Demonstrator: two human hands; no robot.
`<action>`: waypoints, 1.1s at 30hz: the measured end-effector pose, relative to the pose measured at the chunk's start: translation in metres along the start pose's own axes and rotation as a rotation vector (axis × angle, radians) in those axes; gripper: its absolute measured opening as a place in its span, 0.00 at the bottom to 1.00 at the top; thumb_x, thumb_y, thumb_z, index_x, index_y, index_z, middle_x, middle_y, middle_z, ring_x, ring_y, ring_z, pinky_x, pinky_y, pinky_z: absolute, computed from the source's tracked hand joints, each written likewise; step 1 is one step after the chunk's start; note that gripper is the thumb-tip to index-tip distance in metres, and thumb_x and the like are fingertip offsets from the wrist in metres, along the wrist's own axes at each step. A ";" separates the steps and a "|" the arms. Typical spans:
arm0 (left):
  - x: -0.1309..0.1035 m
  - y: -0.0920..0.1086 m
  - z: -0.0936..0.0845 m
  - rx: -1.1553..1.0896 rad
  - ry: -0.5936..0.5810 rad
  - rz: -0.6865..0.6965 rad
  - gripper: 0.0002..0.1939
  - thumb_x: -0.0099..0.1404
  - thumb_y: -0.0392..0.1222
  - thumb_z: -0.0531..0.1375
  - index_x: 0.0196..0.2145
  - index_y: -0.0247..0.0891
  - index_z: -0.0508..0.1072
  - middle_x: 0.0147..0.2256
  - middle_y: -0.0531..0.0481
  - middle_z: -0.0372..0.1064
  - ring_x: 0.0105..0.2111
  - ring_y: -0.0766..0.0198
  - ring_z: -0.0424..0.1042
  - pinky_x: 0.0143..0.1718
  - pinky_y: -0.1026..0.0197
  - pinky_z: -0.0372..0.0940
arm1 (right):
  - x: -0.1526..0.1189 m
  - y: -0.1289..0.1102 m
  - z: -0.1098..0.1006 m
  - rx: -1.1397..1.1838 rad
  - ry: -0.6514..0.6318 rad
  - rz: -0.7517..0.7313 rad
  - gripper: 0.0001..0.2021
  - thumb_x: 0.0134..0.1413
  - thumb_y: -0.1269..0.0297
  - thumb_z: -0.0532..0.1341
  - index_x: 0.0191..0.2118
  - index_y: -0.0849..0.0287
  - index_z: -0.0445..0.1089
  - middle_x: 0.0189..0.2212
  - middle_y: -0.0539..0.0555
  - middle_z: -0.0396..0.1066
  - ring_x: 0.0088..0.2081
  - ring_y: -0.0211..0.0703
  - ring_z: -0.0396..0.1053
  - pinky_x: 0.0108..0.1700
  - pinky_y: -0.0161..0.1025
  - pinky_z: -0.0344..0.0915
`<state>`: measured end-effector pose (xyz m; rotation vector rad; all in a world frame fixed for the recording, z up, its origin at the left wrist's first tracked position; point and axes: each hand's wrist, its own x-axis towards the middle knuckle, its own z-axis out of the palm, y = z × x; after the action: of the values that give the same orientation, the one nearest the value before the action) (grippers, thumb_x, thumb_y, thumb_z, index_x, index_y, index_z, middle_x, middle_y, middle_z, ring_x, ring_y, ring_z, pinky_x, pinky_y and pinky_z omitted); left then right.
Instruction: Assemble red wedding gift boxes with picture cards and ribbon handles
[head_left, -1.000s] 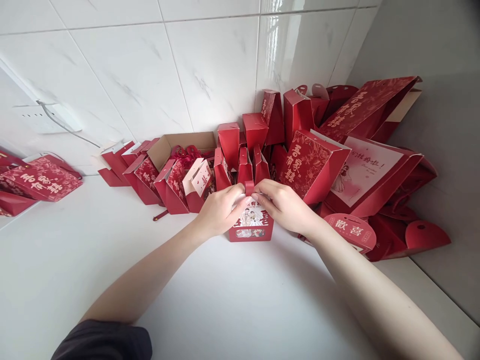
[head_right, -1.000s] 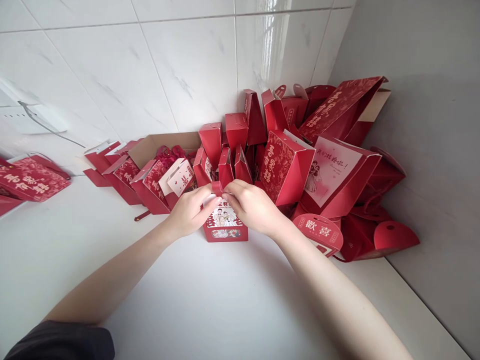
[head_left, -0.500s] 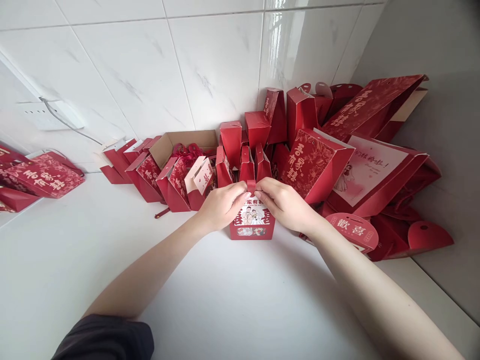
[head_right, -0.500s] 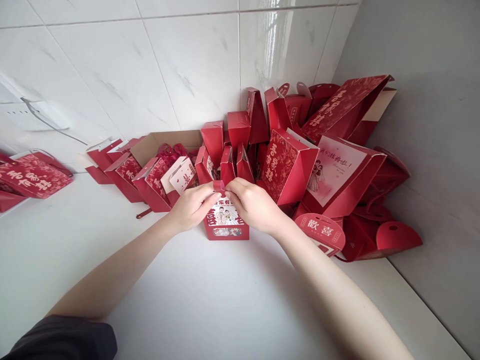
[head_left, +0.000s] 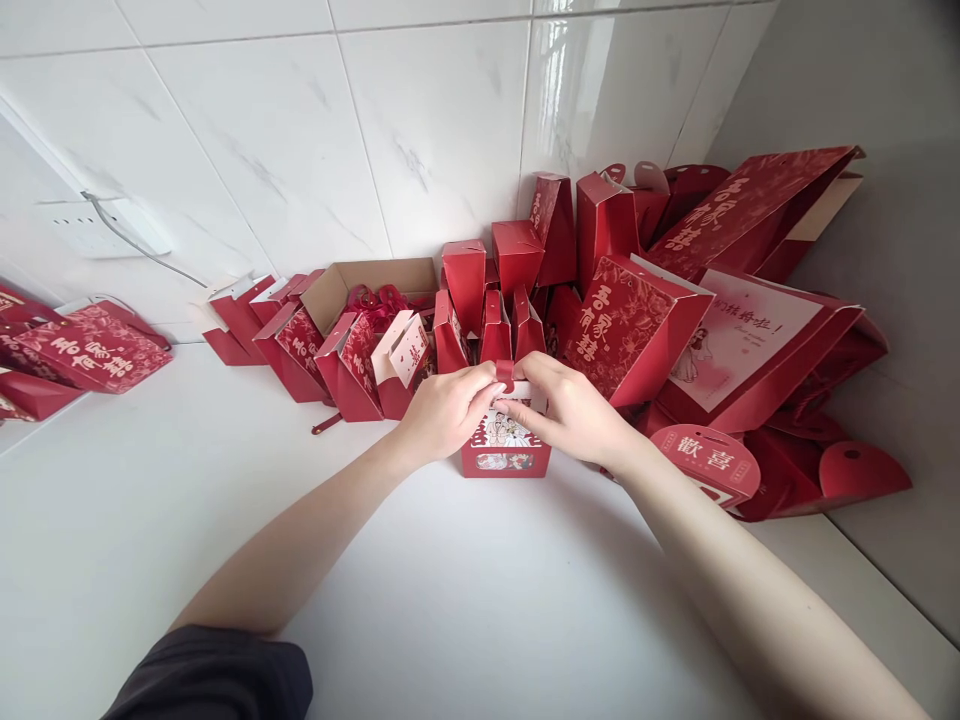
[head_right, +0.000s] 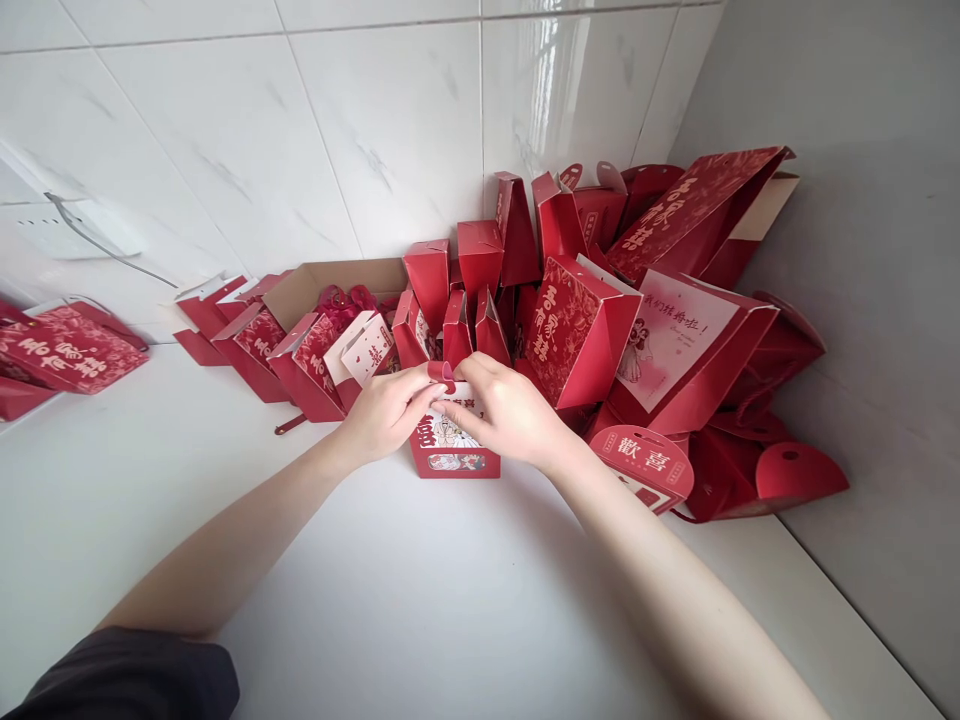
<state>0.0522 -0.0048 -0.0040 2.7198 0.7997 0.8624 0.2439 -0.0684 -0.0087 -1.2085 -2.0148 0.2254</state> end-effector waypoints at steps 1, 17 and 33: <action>0.000 0.000 0.000 -0.001 -0.004 0.001 0.14 0.74 0.43 0.50 0.33 0.37 0.68 0.28 0.52 0.69 0.26 0.66 0.67 0.28 0.63 0.57 | 0.000 0.000 0.001 -0.004 0.015 0.002 0.11 0.63 0.56 0.60 0.36 0.56 0.60 0.33 0.52 0.62 0.33 0.42 0.63 0.36 0.39 0.61; 0.002 0.000 -0.003 0.011 -0.027 0.026 0.12 0.75 0.43 0.49 0.41 0.37 0.70 0.34 0.51 0.74 0.30 0.64 0.71 0.31 0.62 0.60 | 0.000 0.004 -0.003 -0.099 -0.067 -0.055 0.08 0.70 0.62 0.48 0.40 0.57 0.61 0.37 0.57 0.65 0.38 0.46 0.65 0.40 0.43 0.64; 0.003 -0.006 -0.004 0.013 -0.070 0.101 0.12 0.76 0.42 0.46 0.39 0.38 0.67 0.31 0.53 0.68 0.27 0.66 0.67 0.29 0.62 0.58 | 0.001 0.001 -0.009 0.120 -0.102 0.018 0.12 0.71 0.61 0.48 0.35 0.56 0.61 0.33 0.53 0.63 0.34 0.42 0.63 0.38 0.40 0.62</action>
<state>0.0491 0.0020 -0.0011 2.8054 0.6622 0.7789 0.2509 -0.0692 -0.0026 -1.1604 -2.0467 0.4186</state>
